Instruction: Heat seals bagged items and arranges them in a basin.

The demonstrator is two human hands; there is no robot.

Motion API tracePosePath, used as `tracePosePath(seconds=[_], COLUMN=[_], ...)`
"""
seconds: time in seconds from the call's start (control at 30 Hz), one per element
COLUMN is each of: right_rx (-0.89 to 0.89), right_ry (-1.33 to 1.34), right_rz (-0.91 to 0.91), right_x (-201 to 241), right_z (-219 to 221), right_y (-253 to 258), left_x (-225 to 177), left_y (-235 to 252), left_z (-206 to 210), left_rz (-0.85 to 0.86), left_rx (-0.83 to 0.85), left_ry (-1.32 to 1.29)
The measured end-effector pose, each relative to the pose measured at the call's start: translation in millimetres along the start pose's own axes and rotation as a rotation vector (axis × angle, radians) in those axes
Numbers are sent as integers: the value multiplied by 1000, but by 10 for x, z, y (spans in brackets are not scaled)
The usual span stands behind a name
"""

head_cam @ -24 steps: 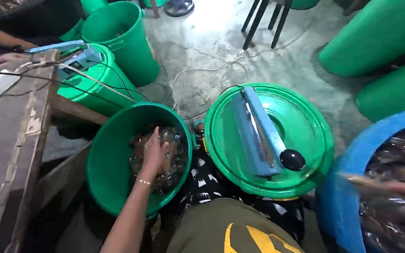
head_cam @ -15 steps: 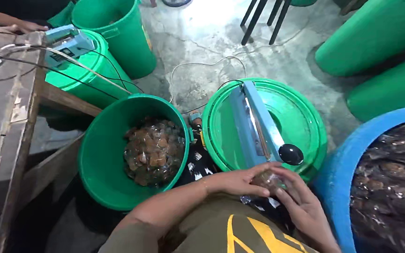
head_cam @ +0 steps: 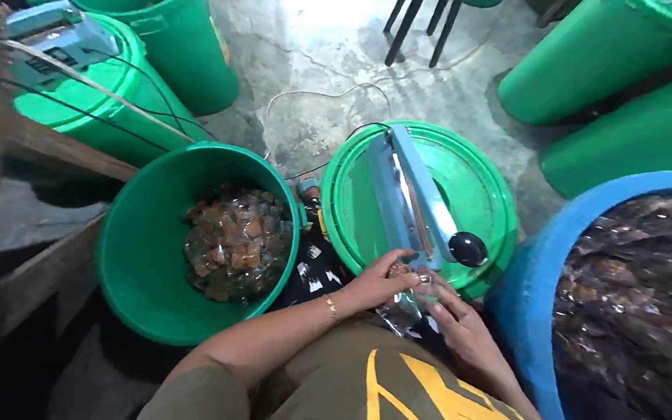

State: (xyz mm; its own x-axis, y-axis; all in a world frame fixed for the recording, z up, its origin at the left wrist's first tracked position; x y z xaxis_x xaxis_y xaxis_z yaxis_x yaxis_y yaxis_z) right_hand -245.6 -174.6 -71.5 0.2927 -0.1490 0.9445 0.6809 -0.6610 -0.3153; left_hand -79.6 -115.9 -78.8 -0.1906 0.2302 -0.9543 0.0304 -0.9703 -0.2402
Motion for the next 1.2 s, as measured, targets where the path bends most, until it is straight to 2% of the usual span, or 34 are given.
tracePosePath(seconds=[0.07, 0.1, 0.2, 0.27, 0.37, 0.47, 0.5, 0.53, 0.6, 0.7, 0.77, 0.83, 0.9, 0.97, 1.0, 1.07, 1.13, 1.2], right_rx=[13, -41, -147, -226, -398, -510, -501, -466, -403, -346, -128, 101, 168, 101, -21, -293, -392, -405], right_ry=[23, 79, 220, 93, -280, -410, -462, -507, -586, -524, -509, -769, -1052, -1135, -1136, -1091, -1051, -1031], right_rz=[56, 85, 142, 162, 166, -7, -95, -105, -47, 60, 40, 37, 114, 176, 100, -175, -328, -353], right_x=[-41, -64, -126, -84, 178, 281, 206, 134, 105, 541, 910, 1135, 1122, 921, 798, 590, 477, 441], right_z=[8, 22, 14, -16, -101, -133, -171, -214, -298, -463, -499, -374, -156, -30, -2, 20, 14, 35], right_y=[10, 15, 85, 147, 310, 593, 726, 859, 1105, 1247, 1140, 992, 915, 929, 919, 890, 881, 879], left_x=[-21, -25, -1, 20, -47, -88, -63, -17, 28, -102, -150, -154, -161, -145, -120, -62, 20, 98], left_y=[11, 13, 25, 30, 127, 369, 457, 536, 642, 746, 848, 965, 1050, 1089, 1094, 1091, 1066, 1028], left_z=[-78, -75, 39, 102, 62, -22, -58, -96, -167, -290, -418, -545, -641, -711, -733, -758, -792, -872], left_rz=[26, 40, 57, 10, 13, 42, 35, 18, -22, -27, -19, -19, -27, -35, -41, -62, -91, -112], left_rx=[-125, -124, 12, -1, -178, -332, -374, -405, -431, -464, -487, -501, -512, -525, -527, -521, -554, -607], left_ry=[183, 224, -4, -137, 61, 194, 200, 195, 166, 171, 175, 182, 198, 214, 194, 97, -31, -138])
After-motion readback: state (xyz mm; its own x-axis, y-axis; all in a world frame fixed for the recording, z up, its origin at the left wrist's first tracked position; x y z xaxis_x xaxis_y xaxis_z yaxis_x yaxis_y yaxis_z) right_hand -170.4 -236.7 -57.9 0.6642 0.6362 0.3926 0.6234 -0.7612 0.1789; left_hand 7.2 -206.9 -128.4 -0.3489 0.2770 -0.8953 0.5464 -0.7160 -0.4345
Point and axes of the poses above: each hand's wrist, its own y-axis towards the middle knuckle, its own z-axis out of the palm, x = y × z, the point moved 3 cm from there along y, towards the middle knuckle, and after that the axes turned 5 degrees about z, right-handed, at the moved point
